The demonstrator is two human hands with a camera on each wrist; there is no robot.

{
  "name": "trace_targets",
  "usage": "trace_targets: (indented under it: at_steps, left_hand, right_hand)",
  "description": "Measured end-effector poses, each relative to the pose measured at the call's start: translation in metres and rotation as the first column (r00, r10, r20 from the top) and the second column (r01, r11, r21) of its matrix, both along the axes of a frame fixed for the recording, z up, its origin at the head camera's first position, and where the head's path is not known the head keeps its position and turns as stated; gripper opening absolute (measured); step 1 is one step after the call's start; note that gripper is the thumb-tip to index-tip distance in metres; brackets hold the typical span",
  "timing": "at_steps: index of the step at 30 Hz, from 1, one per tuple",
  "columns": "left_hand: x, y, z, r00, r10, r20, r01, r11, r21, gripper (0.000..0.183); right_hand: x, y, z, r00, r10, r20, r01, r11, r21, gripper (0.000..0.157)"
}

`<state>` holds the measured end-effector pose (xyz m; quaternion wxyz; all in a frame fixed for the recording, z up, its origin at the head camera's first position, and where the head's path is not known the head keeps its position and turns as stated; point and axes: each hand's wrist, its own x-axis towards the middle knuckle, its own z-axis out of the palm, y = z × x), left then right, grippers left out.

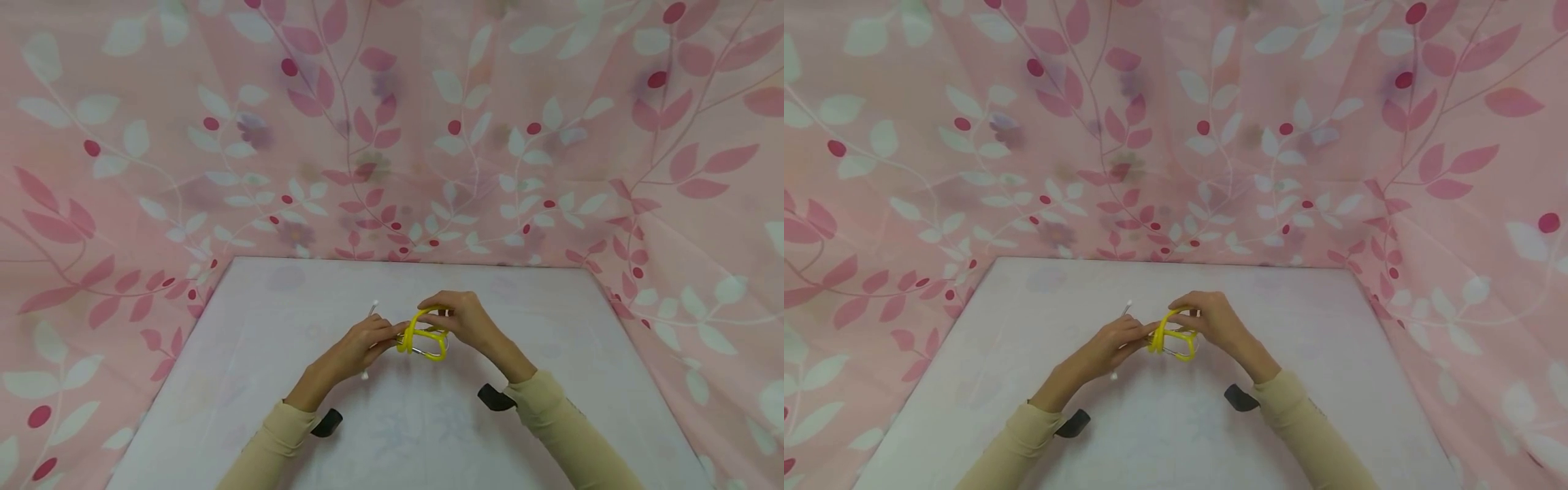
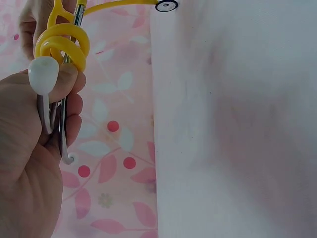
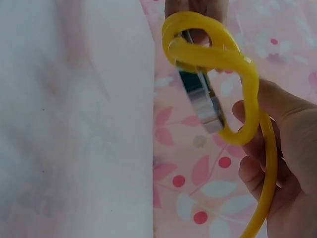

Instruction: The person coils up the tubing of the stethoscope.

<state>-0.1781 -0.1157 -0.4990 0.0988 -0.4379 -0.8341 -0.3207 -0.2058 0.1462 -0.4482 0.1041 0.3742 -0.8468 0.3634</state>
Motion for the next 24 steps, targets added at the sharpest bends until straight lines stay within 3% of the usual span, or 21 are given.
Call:
trace_targets:
  at_steps: [6,12,18,24]
  left_hand:
    - [0.001,0.0,0.004,1.0,-0.03,-0.002,0.03,0.999,0.023,0.049]
    - [0.003,0.002,0.007,0.997,-0.074,-0.004,0.074,0.996,0.045,0.046]
    - [0.004,0.003,0.008,0.998,-0.068,0.001,0.068,0.997,0.044,0.045]
    - [0.002,0.003,0.009,0.997,-0.077,-0.008,0.077,0.995,0.057,0.045]
  right_hand:
    - [-0.011,0.006,-0.014,0.989,0.008,0.147,0.004,0.997,-0.082,0.02]
    - [-0.017,0.009,-0.029,0.927,0.11,0.359,-0.041,0.98,-0.195,0.02]
    - [-0.012,0.007,-0.028,0.879,0.207,0.43,-0.091,0.957,-0.276,0.022]
    - [-0.003,0.004,-0.032,0.851,0.202,0.485,-0.049,0.949,-0.31,0.024]
